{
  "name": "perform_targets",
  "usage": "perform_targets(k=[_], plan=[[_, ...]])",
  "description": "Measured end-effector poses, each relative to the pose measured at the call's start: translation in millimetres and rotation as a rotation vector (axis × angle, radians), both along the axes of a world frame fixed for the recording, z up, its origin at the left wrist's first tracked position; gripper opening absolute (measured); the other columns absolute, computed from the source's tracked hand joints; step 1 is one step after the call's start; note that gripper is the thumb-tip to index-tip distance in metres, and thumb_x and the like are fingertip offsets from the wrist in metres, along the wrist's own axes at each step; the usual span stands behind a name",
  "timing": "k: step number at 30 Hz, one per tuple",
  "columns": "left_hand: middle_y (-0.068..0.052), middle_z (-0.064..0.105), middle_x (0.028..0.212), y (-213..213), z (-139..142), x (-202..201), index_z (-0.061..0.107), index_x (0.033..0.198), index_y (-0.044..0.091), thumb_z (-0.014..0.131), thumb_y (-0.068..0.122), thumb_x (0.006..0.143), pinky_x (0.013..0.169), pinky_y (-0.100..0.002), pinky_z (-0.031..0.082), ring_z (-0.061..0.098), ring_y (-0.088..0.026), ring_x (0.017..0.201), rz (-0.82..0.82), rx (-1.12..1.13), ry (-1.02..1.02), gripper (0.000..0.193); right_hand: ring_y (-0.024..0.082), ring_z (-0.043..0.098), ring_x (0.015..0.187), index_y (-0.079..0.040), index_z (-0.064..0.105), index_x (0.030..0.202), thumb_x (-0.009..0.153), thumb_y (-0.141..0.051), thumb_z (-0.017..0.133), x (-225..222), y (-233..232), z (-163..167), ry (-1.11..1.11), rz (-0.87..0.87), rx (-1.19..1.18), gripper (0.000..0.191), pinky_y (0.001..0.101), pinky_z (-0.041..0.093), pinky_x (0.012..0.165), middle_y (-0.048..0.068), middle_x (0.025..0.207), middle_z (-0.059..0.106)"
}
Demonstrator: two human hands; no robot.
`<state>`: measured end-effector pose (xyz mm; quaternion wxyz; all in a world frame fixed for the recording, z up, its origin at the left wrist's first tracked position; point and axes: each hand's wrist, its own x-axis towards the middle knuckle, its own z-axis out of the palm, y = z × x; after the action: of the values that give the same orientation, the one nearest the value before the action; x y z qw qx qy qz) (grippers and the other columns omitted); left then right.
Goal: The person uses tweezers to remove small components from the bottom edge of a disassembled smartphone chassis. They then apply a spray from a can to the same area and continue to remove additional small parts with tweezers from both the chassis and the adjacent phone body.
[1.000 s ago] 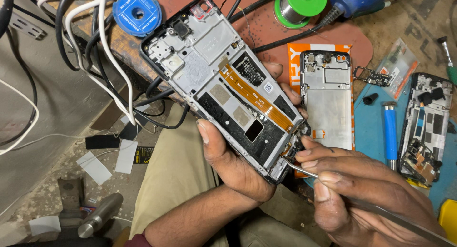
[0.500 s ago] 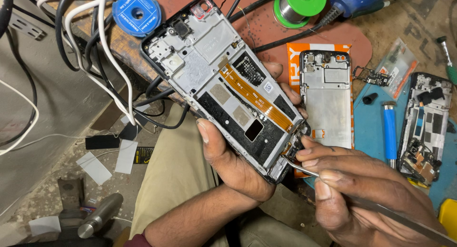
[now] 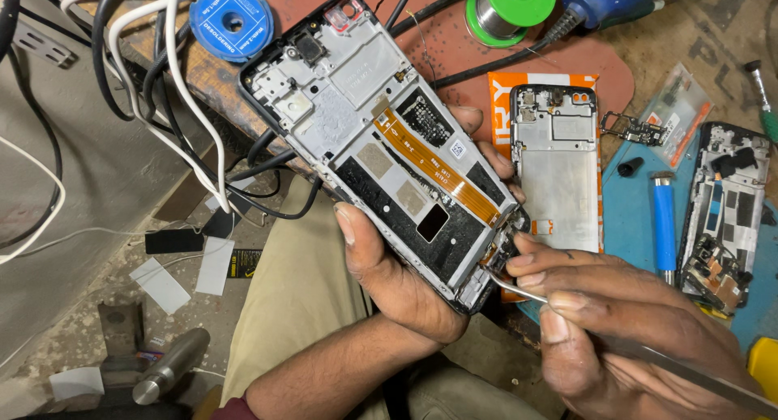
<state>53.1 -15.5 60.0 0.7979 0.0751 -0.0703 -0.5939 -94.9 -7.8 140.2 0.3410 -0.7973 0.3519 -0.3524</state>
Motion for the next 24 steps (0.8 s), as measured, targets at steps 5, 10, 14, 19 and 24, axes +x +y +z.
perform_targets(k=[5,10,14,19,24], plan=[[-0.018,0.048,0.142,2,-1,2,0.034,0.155,-0.003,0.045,0.078,0.106,0.099,-0.04,0.056,0.059,-0.024,0.111,-0.014,-0.006,-0.003,0.095,0.027,0.077,0.106,-0.006,0.054,0.118,0.098,-0.006,0.069,7,3,-4,-0.021,-0.072,-0.022,0.025,0.0492,0.063,0.109,0.014,0.106,0.071],[-0.019,0.048,0.143,1,-1,0,0.033,0.156,-0.002,0.045,0.075,0.106,0.098,-0.041,0.056,0.059,-0.024,0.112,0.01,-0.01,0.025,0.093,0.025,0.078,0.1,-0.004,0.056,0.113,0.094,-0.004,0.07,13,-2,-9,-0.053,-0.085,-0.096,0.023,0.0451,0.067,0.099,0.014,0.101,0.071],[-0.018,0.047,0.142,0,0,-1,0.032,0.157,0.0,0.045,0.074,0.105,0.098,-0.042,0.056,0.059,-0.025,0.113,0.015,-0.005,0.043,0.091,0.027,0.078,0.101,-0.003,0.056,0.109,0.09,-0.003,0.071,17,-5,-6,0.002,-0.068,-0.157,0.024,0.0446,0.067,0.096,0.015,0.099,0.072],[-0.018,0.047,0.143,0,-1,-1,0.031,0.157,0.0,0.045,0.075,0.106,0.099,-0.042,0.056,0.058,-0.025,0.113,0.009,-0.007,0.033,0.092,0.027,0.078,0.1,-0.001,0.057,0.107,0.09,-0.003,0.072,22,-7,-3,0.007,-0.068,-0.181,0.023,0.0462,0.067,0.097,0.016,0.098,0.072],[-0.018,0.048,0.142,1,0,-1,0.031,0.158,0.0,0.045,0.074,0.106,0.097,-0.042,0.056,0.058,-0.026,0.112,0.022,-0.001,0.021,0.091,0.026,0.078,0.098,-0.001,0.058,0.105,0.09,-0.003,0.071,21,-7,-7,-0.023,-0.075,-0.188,0.02,0.0454,0.067,0.095,0.016,0.097,0.073]])
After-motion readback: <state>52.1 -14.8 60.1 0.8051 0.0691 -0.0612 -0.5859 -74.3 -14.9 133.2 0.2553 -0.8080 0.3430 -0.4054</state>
